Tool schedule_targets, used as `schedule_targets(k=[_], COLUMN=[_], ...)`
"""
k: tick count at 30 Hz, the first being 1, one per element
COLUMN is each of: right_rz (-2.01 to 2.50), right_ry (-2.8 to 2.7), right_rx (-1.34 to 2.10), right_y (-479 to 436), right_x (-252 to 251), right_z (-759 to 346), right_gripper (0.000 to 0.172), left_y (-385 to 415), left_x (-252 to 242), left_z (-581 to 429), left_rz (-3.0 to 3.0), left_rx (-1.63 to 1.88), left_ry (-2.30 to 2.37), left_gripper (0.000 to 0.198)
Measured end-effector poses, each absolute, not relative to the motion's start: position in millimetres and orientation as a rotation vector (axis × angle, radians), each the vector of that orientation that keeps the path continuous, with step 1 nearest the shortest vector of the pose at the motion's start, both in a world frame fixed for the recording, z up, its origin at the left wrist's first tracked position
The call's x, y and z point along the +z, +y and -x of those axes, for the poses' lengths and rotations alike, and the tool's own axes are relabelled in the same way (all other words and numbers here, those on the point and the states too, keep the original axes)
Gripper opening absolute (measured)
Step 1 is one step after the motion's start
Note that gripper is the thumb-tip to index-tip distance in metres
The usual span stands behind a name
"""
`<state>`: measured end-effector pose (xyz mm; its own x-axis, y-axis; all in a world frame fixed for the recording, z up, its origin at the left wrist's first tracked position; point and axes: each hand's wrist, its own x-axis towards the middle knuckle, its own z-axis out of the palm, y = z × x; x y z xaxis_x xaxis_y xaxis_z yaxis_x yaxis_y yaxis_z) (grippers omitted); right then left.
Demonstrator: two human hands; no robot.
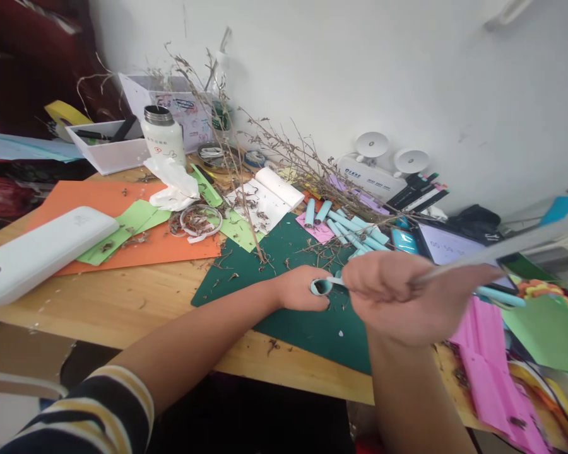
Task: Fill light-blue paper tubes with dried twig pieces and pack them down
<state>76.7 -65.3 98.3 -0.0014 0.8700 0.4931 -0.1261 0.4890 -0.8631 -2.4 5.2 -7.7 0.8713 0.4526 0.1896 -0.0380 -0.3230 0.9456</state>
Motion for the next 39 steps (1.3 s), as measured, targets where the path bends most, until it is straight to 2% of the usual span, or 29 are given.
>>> schedule_targets(k=[5,12,18,21,25,30,32,39], right_rz=[0.668,0.719,0.822,0.908,0.897,0.795,0.755,0.765], right_ry=[-1.319,-1.31,-1.416,-1.428,-1.226,-1.132,-1.152,-1.265], right_rx=[0.908,1.088,0.973,0.896,0.968,1.072,1.131,1.113], right_y=[-74,-53,-55,-53,-52,-53,-53,-57], right_x=[122,86,92,90,91,98,101,109], right_z=[-82,-70,-82,-87,-83,-72,-71,-72], right_gripper=[0.056,0.056,0.053,0.041,0.011,0.004,0.01,0.051], left_y=[6,5,5,4,3,3,3,4], left_x=[-8,-13,-7,-2,-4,-12,-12,-5], left_z=[5,1,4,6,5,2,3,5], left_rz=[-1.853,-1.92,-1.911,-1.923,-1.893,-1.879,-1.887,-1.944], left_rx=[0.522,0.484,0.495,0.464,0.485,0.53,0.54,0.492], left_ry=[0.23,0.3,0.272,0.289,0.252,0.249,0.238,0.254], left_gripper=[0.013,0.005,0.007,0.012,0.016,0.014,0.012,0.014])
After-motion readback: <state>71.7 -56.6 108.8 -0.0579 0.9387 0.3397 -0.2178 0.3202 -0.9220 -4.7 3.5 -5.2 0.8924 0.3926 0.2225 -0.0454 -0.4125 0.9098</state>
